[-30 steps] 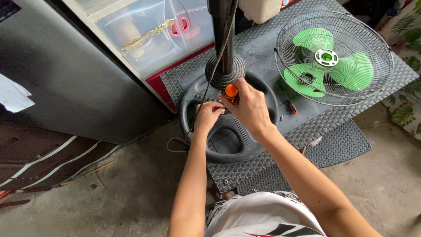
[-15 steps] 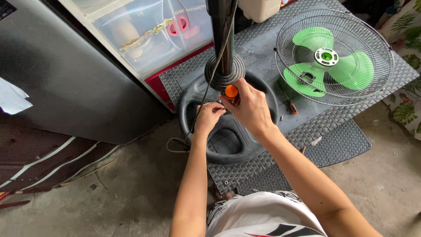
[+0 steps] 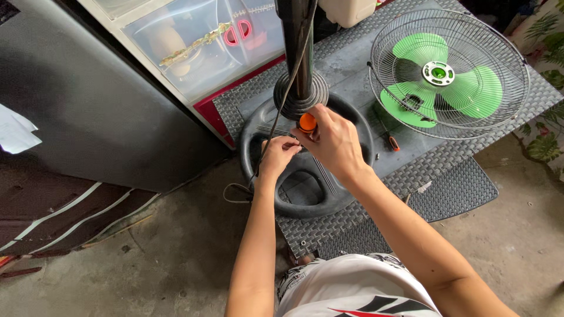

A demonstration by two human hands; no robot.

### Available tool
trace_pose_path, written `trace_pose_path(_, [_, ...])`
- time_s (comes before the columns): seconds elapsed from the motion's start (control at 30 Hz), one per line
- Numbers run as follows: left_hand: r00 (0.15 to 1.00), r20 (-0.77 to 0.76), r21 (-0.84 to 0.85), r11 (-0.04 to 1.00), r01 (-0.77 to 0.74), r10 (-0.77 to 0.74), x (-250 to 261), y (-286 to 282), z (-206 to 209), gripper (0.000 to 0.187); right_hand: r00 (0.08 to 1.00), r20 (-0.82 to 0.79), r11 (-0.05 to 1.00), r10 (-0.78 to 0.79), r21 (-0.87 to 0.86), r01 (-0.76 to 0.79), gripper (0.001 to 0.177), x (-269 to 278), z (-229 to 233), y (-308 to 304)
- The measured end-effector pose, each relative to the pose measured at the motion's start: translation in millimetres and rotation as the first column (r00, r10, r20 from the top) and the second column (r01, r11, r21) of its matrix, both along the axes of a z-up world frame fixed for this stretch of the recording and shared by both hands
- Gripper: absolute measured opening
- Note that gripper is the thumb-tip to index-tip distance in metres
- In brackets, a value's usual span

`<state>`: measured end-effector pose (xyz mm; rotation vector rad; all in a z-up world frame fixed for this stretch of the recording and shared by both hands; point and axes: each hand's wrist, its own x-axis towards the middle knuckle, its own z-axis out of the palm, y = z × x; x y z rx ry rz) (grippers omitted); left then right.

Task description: The person uses a screwdriver to adjust and tighten screws on the motor housing and base of a standing fan. They work on the motor area first, then move to the base, securing components with the screwdriver.

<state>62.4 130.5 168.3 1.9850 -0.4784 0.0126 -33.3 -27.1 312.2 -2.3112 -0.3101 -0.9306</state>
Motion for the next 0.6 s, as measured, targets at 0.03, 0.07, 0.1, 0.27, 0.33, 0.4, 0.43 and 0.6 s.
trace_pose_path(0.03, [0.999,0.045,0.009,1.0,0.012,-0.012,1.2,0.2,0.0,0.016,0.999,0.044,0.999,-0.01,-0.042,0.012,0.044,-1.3,2.3,-0.4])
trace_pose_path(0.07, [0.996,0.089,0.018,1.0,0.023,-0.024,2.9,1.1,0.2,0.017,0.998,0.05,0.997,-0.025,-0.066,0.029,0.044,-2.9,4.7,-1.2])
trace_pose_path(0.1, [0.991,0.132,0.028,0.999,0.034,-0.038,3.9,1.5,-0.3,0.018,0.998,0.055,0.995,-0.042,-0.09,0.047,0.044,-5.4,7.0,-3.0])
trace_pose_path(0.27, [0.967,0.226,0.12,0.989,0.092,-0.117,9.9,3.9,2.2,0.018,0.985,-0.146,0.985,0.092,-0.13,-0.111,0.038,-9.9,24.5,-11.9])
trace_pose_path(0.33, [0.979,0.182,0.162,0.985,0.058,-0.087,7.9,4.4,4.6,0.019,0.972,-0.156,0.962,0.174,-0.185,-0.201,0.043,-12.5,32.0,-14.2])
trace_pose_path(0.4, [0.986,0.16,0.169,0.985,0.017,-0.044,3.3,3.9,6.7,0.022,0.949,-0.198,0.929,0.247,-0.232,-0.29,0.05,-14.4,37.6,-14.0])
trace_pose_path(0.43, [0.985,0.169,0.146,0.989,0.005,-0.03,-0.3,3.6,7.9,0.021,0.934,-0.221,0.908,0.282,-0.253,-0.334,0.055,-16.0,39.7,-13.1])
trace_pose_path(0.6, [0.986,0.169,-0.013,1.0,-0.003,0.005,-16.5,1.4,15.8,0.02,0.937,-0.128,0.885,0.325,-0.309,-0.349,0.051,-17.3,45.1,-2.3])
